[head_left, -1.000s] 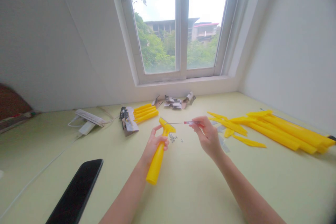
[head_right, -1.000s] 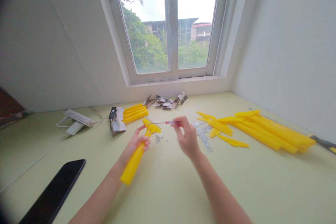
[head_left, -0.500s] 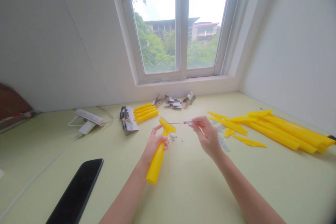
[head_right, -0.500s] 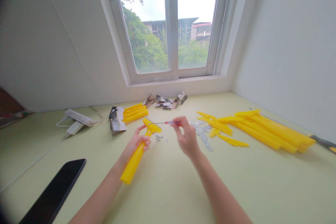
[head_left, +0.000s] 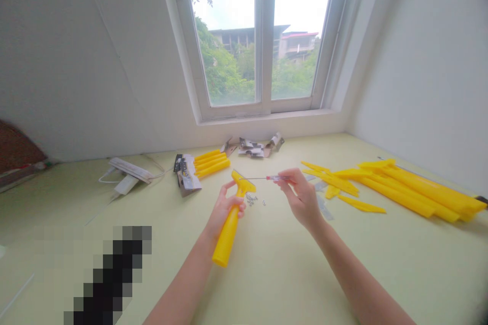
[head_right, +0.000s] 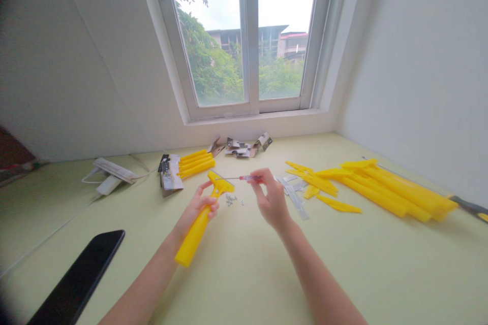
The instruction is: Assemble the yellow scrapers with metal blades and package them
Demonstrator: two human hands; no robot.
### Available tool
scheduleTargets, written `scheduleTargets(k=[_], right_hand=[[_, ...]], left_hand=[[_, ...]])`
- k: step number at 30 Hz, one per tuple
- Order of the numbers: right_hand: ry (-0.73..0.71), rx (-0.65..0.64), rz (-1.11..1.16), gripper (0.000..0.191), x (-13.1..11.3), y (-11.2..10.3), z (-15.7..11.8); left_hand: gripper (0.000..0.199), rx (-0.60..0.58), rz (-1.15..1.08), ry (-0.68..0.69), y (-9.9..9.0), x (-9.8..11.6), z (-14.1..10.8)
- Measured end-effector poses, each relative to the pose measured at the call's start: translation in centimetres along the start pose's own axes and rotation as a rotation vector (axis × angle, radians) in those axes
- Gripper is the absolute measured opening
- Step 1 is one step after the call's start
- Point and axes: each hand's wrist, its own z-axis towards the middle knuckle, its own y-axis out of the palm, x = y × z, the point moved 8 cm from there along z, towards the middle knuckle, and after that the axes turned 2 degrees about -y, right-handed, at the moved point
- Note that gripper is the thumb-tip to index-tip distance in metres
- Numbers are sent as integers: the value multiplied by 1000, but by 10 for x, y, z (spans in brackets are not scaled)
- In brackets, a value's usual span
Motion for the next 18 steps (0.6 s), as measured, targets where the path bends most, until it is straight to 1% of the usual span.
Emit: scheduleTargets(k=[6,12,18], right_hand=[[-4,4,-24,8,-1,-1,0],[-22,24,-119,10,-6,-5,2],[-61,49,-184,11,-11,-8,3]], left_hand=[[61,-7,24,21,-1,0,0],[65,-10,44,-15,-2,-3,3],[63,2,56,6,-1,-2,1]])
